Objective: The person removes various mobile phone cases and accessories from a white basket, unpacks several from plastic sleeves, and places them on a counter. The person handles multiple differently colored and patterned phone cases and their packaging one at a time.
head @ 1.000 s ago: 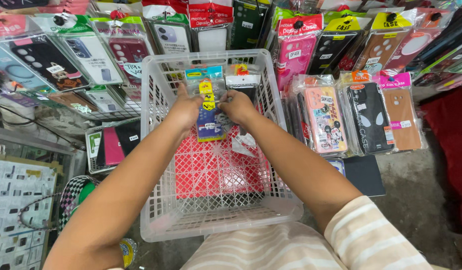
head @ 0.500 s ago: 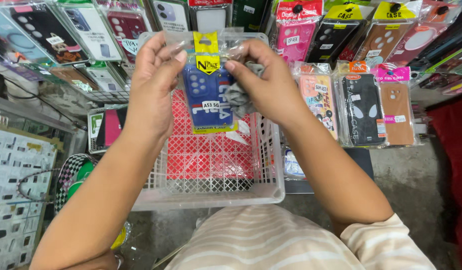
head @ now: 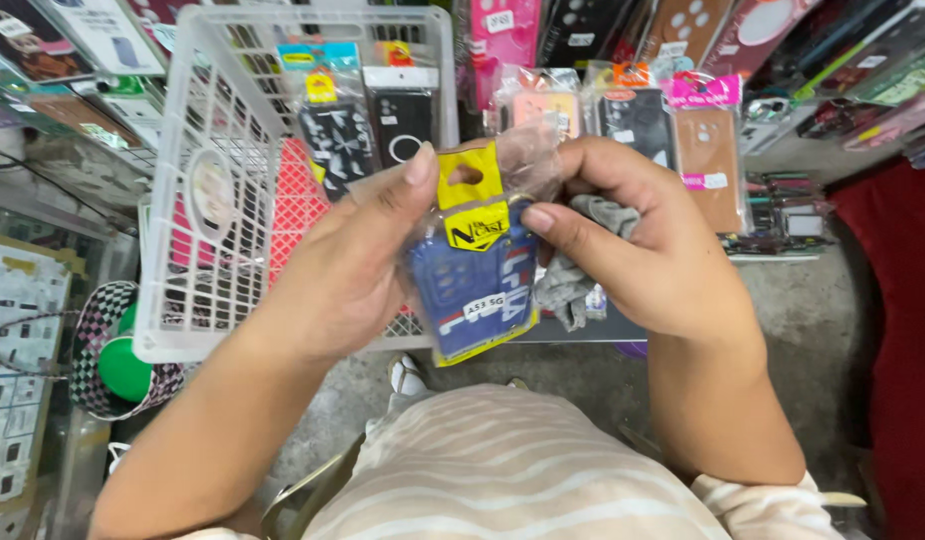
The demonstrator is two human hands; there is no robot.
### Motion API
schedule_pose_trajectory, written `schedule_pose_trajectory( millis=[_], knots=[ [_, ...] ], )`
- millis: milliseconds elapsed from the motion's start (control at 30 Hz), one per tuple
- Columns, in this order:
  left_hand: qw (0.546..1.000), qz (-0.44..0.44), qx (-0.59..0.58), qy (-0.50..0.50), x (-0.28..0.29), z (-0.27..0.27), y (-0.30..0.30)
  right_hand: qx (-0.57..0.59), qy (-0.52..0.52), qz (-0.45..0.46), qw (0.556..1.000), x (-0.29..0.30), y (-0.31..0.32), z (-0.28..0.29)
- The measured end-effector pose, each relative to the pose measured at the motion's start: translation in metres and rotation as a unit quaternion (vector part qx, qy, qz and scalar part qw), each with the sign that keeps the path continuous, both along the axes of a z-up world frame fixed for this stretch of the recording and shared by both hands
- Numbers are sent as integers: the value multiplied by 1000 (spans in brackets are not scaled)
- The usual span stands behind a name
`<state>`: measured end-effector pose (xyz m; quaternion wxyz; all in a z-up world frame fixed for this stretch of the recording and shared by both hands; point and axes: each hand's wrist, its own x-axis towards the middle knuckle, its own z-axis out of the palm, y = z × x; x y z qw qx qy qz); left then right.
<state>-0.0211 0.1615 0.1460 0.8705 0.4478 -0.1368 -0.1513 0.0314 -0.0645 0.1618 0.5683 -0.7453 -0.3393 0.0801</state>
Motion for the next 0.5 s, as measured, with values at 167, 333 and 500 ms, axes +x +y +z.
schedule_pose_trajectory(
  millis=[167, 333, 500],
  knots=[
    [997, 4, -59, 50, -11, -26, -55, 168, 11, -207, 964, -25, -38, -25],
    [997, 34, -25, 59, -9, -69, -110, 112, -227, -190, 949, -48, -44, -50],
    [984, 1, -151, 92, -5, -109, -140, -42, -362, -170, 916, -48, -32, -79]
  ],
)
